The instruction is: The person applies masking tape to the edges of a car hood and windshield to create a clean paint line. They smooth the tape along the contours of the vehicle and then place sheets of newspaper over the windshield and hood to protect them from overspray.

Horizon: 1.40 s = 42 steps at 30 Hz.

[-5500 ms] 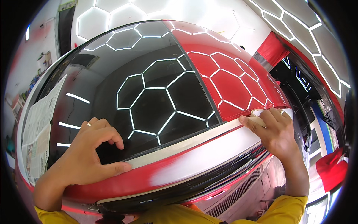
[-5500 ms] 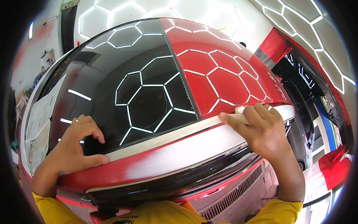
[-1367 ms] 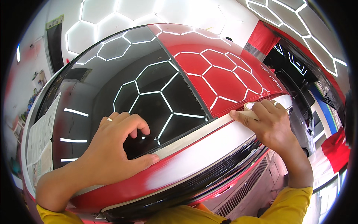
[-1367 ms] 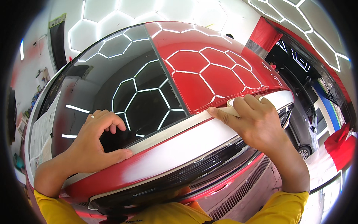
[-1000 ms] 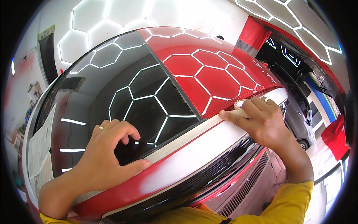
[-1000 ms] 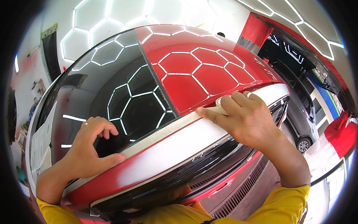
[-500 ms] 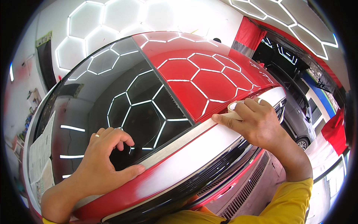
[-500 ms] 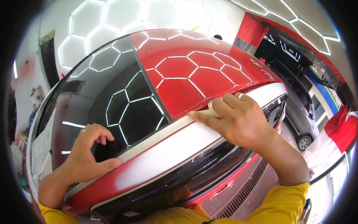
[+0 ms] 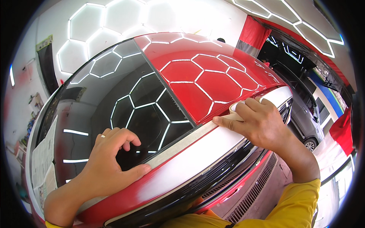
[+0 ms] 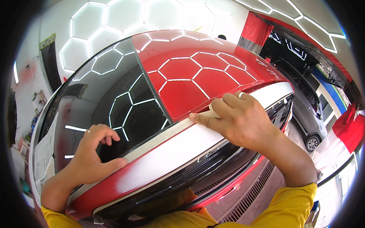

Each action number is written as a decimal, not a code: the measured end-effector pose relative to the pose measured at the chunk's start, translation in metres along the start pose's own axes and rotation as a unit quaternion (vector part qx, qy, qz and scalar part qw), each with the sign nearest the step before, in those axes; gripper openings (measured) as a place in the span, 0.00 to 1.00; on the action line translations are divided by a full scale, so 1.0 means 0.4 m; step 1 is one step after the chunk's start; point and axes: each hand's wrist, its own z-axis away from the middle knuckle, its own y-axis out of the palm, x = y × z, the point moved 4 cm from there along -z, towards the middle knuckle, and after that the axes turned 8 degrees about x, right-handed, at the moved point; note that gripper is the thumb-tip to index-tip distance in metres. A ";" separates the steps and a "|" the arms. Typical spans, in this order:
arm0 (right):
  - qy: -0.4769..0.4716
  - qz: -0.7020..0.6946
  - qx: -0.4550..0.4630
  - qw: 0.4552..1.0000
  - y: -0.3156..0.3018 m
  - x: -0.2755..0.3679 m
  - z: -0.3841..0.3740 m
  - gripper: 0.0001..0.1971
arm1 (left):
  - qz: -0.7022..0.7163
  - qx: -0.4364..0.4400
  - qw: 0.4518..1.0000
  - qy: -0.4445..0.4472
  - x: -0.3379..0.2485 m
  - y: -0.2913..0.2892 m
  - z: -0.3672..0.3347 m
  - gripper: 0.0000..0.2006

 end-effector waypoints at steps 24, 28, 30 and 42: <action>-0.102 -0.104 0.075 0.986 0.000 -0.083 -0.076 0.11 | -0.058 0.056 0.992 -0.094 -0.225 0.101 -0.335 0.24; -0.097 -0.123 0.157 0.975 -0.008 -0.084 -0.117 0.18 | -0.045 0.084 0.985 -0.146 -0.215 0.110 -0.343 0.27; -0.104 -0.144 0.161 0.971 -0.012 -0.088 -0.128 0.16 | -0.028 0.089 0.981 -0.168 -0.221 0.113 -0.344 0.27; -0.150 -0.157 0.130 0.967 -0.016 -0.093 -0.145 0.05 | -0.019 0.007 0.985 -0.174 -0.184 0.140 -0.361 0.26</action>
